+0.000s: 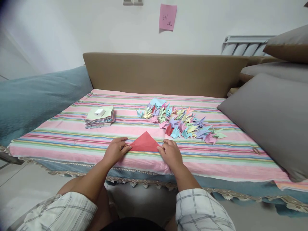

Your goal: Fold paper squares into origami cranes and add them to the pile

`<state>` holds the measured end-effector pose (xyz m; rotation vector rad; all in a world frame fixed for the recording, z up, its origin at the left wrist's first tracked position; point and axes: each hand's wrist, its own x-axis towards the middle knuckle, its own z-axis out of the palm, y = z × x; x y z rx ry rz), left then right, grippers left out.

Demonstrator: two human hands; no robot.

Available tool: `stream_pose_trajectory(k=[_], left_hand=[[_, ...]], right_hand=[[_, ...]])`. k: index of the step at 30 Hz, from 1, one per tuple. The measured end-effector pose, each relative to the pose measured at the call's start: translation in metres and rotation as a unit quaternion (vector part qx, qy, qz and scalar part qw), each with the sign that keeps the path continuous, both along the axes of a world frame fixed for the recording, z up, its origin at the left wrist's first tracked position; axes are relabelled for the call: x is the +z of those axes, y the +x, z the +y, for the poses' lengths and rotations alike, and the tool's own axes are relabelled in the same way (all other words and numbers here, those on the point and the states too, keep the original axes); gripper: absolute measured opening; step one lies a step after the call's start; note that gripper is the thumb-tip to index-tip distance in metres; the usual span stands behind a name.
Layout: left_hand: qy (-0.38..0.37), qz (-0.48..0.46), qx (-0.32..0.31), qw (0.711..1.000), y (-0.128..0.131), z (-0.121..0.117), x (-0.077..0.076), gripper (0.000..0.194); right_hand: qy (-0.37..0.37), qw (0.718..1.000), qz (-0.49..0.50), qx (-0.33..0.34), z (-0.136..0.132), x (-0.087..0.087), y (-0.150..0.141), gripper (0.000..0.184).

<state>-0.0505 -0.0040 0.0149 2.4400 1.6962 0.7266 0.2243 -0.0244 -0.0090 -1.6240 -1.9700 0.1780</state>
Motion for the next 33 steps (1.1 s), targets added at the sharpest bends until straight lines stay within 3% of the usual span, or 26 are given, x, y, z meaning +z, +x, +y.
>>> stream_pose_trajectory(k=[5,9,12,14,17,20,23,26,28,31,33], left_hand=[[0.014,0.013,0.007,1.000,0.000,0.001,0.001,0.026],[0.090,0.053,0.024,0.994,0.008,-0.004,0.000,0.017],[0.148,0.109,-0.040,0.982,0.025,-0.015,-0.006,0.029],[0.150,0.142,-0.135,0.969,0.040,-0.026,-0.013,0.033],[0.131,0.178,-0.203,0.954,0.060,-0.042,-0.024,0.058],[0.102,0.209,-0.192,0.953,0.070,-0.053,-0.032,0.074],[0.079,0.226,-0.186,0.953,0.071,-0.056,-0.035,0.073],[0.071,0.228,-0.187,0.953,0.070,-0.056,-0.036,0.072],[0.070,0.224,-0.189,0.954,0.070,-0.056,-0.036,0.071],[0.075,0.208,-0.194,0.956,0.070,-0.055,-0.036,0.060],[0.077,0.195,-0.194,0.958,0.070,-0.055,-0.035,0.053]], right_hand=[[-0.011,1.000,0.001,-0.014,-0.003,0.003,-0.005,0.028],[-0.014,1.000,0.002,-0.019,-0.004,0.005,-0.006,0.028],[-0.010,1.000,0.000,-0.016,-0.003,0.005,-0.005,0.027],[-0.004,1.000,-0.002,-0.014,-0.003,0.004,-0.005,0.027],[0.002,1.000,-0.008,-0.011,-0.004,0.003,-0.005,0.026],[0.004,1.000,-0.011,-0.012,-0.003,0.001,-0.004,0.027],[0.019,1.000,-0.005,-0.008,-0.002,0.000,-0.002,0.024],[0.082,0.997,0.016,-0.006,-0.009,0.004,-0.008,0.015],[0.119,0.992,0.028,0.038,-0.019,0.007,-0.017,0.024],[0.102,0.978,0.005,0.180,-0.038,0.006,-0.036,0.044],[0.107,0.971,-0.025,0.213,-0.048,0.000,-0.046,0.054]])
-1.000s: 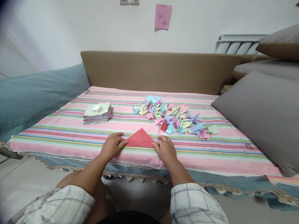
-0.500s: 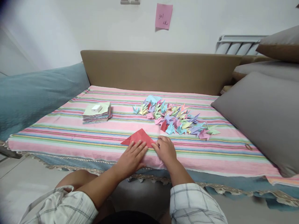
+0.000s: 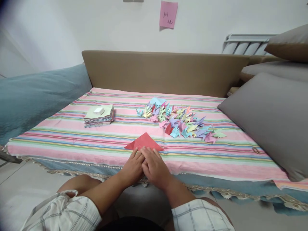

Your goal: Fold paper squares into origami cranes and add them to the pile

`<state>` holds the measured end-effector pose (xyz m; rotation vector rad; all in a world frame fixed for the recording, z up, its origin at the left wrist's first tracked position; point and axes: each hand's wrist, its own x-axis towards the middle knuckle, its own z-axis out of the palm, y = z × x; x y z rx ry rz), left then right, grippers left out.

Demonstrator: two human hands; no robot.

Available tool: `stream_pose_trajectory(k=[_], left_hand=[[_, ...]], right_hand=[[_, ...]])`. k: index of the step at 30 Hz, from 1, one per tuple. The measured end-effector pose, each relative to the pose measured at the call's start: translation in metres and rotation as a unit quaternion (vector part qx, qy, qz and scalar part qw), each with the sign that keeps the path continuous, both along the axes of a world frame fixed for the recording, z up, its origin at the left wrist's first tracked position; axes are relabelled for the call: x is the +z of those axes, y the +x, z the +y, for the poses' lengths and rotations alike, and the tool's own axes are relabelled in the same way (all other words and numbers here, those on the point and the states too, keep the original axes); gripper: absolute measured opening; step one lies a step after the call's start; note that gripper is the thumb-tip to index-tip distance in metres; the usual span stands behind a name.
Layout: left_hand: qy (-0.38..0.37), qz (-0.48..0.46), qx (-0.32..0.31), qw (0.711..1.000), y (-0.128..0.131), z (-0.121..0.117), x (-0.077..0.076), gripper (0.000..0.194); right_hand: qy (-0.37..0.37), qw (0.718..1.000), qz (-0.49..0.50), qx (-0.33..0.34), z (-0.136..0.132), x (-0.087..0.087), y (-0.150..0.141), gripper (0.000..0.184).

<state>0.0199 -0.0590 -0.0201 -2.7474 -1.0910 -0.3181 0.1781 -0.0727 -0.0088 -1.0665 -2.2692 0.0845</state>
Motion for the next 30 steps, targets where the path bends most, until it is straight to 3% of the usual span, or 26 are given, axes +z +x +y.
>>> stream_pose_trajectory(k=[7,22,30], left_hand=[[-0.017,-0.015,0.000,1.000,-0.002,0.001,0.004,0.052],[-0.035,-0.006,-0.005,0.999,-0.008,0.001,0.005,0.068],[-0.054,0.010,0.059,0.997,-0.028,-0.005,0.014,0.080]], right_hand=[[0.020,0.998,-0.023,-0.057,-0.006,-0.018,-0.002,0.063],[0.013,0.987,-0.030,-0.157,-0.007,-0.018,0.019,0.069],[0.011,0.987,-0.031,-0.159,-0.006,-0.016,0.018,0.072]])
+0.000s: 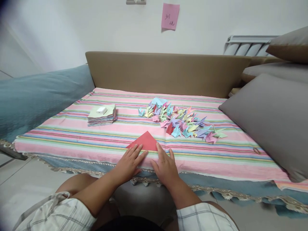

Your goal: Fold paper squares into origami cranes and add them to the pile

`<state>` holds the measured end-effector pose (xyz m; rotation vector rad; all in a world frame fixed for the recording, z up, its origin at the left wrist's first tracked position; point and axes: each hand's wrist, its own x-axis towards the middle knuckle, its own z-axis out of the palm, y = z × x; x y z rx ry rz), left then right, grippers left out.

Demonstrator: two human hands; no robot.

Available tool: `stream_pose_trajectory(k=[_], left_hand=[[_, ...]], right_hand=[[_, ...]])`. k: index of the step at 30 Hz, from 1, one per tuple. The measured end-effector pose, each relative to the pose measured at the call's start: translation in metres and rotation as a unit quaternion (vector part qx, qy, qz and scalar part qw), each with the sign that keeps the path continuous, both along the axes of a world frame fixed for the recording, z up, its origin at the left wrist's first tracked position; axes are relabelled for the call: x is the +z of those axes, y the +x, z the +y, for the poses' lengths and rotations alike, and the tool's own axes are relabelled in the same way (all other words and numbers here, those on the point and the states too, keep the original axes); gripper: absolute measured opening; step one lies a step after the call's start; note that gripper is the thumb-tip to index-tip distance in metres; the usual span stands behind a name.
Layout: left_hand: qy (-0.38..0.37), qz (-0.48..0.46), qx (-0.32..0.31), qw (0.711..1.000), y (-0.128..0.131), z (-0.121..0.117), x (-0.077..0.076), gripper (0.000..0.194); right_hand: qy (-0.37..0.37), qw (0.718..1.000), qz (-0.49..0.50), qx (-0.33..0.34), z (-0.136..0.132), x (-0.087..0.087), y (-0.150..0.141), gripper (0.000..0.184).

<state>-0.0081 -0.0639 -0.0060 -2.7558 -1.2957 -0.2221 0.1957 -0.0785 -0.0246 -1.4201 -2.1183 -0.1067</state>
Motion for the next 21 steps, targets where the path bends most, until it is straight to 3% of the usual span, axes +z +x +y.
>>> stream_pose_trajectory(k=[7,11,16,21], left_hand=[[-0.007,0.006,0.079,0.997,-0.024,0.000,-0.001,0.082],[-0.017,-0.002,0.103,0.995,-0.032,0.003,0.008,0.077],[-0.015,-0.096,0.123,0.988,-0.033,0.020,0.022,0.047],[-0.005,-0.158,0.182,0.970,-0.030,0.039,0.023,0.048]], right_hand=[[-0.015,1.000,0.017,-0.002,0.000,0.003,0.001,0.069],[-0.015,0.999,0.036,-0.007,0.001,0.005,0.003,0.067],[-0.053,0.994,0.097,-0.019,0.013,0.006,0.010,0.058],[-0.029,0.992,0.109,-0.059,0.027,0.004,0.014,0.050]])
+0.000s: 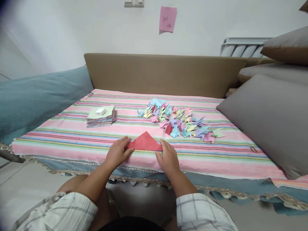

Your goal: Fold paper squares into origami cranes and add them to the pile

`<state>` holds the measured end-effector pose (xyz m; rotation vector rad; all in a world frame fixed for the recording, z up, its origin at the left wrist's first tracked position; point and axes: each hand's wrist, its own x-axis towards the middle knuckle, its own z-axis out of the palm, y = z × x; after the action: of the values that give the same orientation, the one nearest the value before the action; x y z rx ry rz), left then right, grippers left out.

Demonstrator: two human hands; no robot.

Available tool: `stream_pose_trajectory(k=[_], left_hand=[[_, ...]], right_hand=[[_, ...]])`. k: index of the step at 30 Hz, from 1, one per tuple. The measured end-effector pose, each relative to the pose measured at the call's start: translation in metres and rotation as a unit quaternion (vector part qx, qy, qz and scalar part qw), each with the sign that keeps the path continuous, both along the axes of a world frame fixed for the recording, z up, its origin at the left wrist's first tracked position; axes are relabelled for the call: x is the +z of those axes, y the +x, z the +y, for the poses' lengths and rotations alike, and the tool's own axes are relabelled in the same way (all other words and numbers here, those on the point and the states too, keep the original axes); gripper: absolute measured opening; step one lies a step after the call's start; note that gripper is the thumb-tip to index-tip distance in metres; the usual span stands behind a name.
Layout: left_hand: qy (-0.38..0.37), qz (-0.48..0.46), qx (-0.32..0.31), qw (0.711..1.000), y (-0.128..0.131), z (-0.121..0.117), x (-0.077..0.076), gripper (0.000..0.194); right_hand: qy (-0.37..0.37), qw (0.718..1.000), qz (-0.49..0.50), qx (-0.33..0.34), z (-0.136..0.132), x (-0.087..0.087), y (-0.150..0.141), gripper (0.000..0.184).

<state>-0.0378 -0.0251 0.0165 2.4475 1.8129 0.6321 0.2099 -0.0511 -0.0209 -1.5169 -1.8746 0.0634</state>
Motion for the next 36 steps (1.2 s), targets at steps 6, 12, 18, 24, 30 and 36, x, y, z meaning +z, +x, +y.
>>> stream_pose_trajectory(k=[6,12,18,24,30,36], left_hand=[[-0.004,-0.045,-0.012,0.999,0.002,0.002,-0.001,0.028],[0.053,-0.075,-0.060,0.994,0.002,0.001,-0.005,0.009],[0.055,-0.033,-0.083,0.994,0.000,-0.001,-0.007,0.019],[0.041,0.008,-0.085,0.996,-0.009,0.000,-0.008,0.028],[0.033,0.020,-0.087,0.995,-0.016,0.003,-0.008,0.036],[0.012,0.036,-0.092,0.995,-0.017,0.003,-0.006,0.037]], right_hand=[[-0.014,0.999,-0.027,-0.032,0.004,-0.001,0.003,0.038],[0.024,0.999,0.019,0.020,0.007,-0.004,0.007,0.019],[0.035,0.997,0.016,0.061,0.007,-0.005,0.010,0.028],[0.014,0.995,-0.031,0.091,0.008,-0.004,0.015,0.036],[-0.005,0.994,-0.053,0.098,0.008,-0.003,0.019,0.037],[-0.028,0.992,-0.057,0.113,0.008,0.000,0.022,0.039]])
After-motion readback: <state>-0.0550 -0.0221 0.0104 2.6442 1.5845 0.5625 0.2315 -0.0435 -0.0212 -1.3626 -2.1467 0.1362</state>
